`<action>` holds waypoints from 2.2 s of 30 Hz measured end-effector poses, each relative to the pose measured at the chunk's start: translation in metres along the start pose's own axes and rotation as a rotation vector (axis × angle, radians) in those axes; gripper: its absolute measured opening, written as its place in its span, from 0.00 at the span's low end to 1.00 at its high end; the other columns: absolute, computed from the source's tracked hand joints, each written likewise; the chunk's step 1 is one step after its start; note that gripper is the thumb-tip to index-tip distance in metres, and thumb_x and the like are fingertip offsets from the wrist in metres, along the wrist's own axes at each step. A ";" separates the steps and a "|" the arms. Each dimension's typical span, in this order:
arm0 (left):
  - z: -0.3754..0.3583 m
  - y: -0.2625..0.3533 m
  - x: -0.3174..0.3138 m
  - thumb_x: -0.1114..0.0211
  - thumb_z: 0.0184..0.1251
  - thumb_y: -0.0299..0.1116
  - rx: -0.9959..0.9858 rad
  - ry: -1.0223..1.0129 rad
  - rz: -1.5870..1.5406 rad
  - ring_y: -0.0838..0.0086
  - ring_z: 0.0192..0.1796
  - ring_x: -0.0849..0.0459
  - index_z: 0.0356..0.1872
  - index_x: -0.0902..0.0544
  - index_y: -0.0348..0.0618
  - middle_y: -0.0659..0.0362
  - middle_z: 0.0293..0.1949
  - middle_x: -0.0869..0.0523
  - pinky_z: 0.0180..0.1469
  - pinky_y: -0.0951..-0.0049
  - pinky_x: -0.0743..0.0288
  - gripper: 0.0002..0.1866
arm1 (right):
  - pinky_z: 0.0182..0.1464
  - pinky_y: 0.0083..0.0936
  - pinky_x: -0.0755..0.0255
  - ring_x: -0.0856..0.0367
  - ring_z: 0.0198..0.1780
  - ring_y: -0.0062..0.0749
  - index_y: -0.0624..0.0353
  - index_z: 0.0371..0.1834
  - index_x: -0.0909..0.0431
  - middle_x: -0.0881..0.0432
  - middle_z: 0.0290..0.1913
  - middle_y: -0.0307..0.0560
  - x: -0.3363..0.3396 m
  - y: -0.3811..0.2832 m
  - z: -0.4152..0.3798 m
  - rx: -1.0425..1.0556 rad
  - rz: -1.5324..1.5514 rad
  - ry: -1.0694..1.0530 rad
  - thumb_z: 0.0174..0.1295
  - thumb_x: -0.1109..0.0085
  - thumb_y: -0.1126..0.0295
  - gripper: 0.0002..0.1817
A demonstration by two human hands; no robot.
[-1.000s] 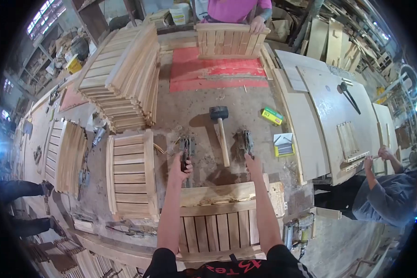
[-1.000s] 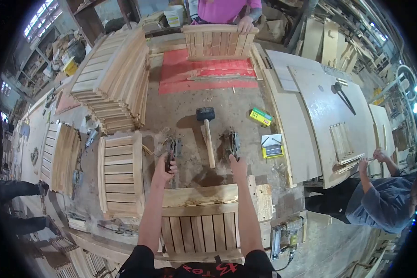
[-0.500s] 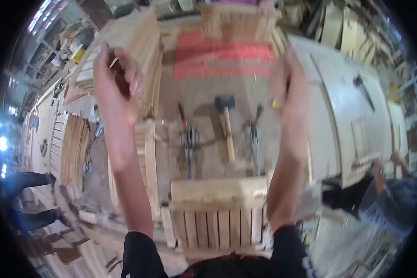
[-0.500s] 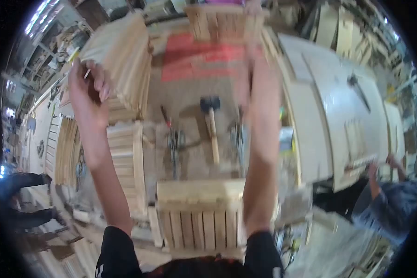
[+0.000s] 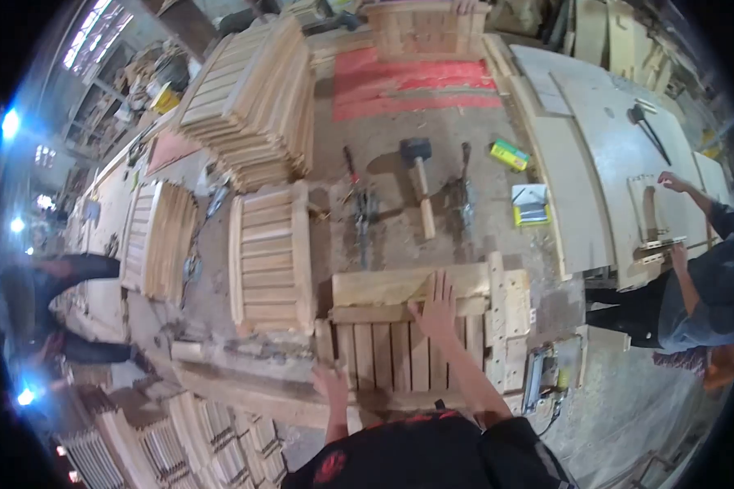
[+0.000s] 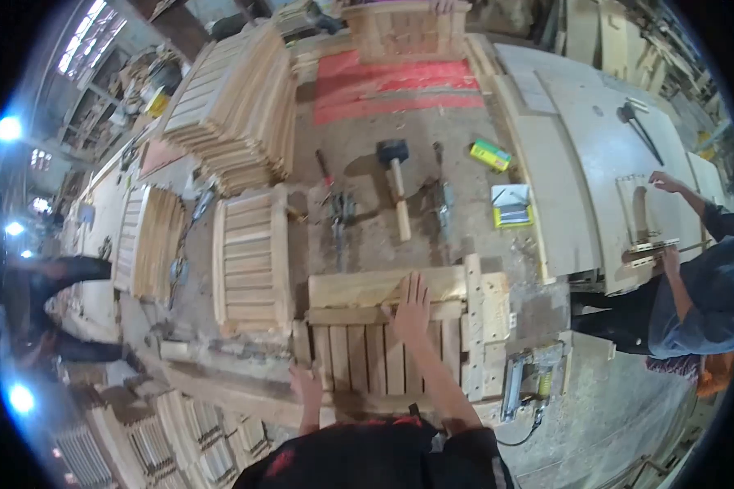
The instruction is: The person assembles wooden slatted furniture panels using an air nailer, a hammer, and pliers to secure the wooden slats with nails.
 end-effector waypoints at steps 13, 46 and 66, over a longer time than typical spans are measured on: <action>-0.008 0.003 0.005 0.38 0.59 0.38 -0.182 0.153 -0.034 0.45 0.55 0.28 0.58 0.30 0.37 0.43 0.50 0.26 0.55 0.49 0.34 0.26 | 0.65 0.41 0.35 0.30 0.65 0.57 0.66 0.68 0.36 0.28 0.64 0.64 0.067 0.040 -0.018 -0.126 0.312 -0.017 0.64 0.42 0.57 0.34; -0.075 0.081 0.190 0.42 0.69 0.52 0.153 -1.177 -1.576 0.73 0.32 0.19 0.49 0.21 0.46 0.60 0.34 0.18 0.33 0.72 0.22 0.21 | 0.34 0.24 0.21 0.17 0.30 0.29 0.72 0.43 0.22 0.16 0.33 0.50 0.443 -0.127 -0.266 -0.272 0.982 0.309 0.49 0.43 0.68 0.20; -0.081 -0.041 0.376 0.38 0.70 0.36 -0.115 -0.360 -1.595 0.80 0.50 0.21 0.50 0.19 0.36 0.61 0.45 0.16 0.57 0.76 0.31 0.15 | 0.39 0.25 0.20 0.18 0.30 0.32 0.76 0.51 0.28 0.18 0.34 0.49 0.374 -0.157 -0.261 -0.007 1.170 0.151 0.50 0.40 0.64 0.28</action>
Point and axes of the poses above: each hand's wrist, its own z-axis towards the middle knuckle, its own x-axis out of the back of the hand, y = z × x, the point moved 1 cm from there along z, towards the middle knuckle
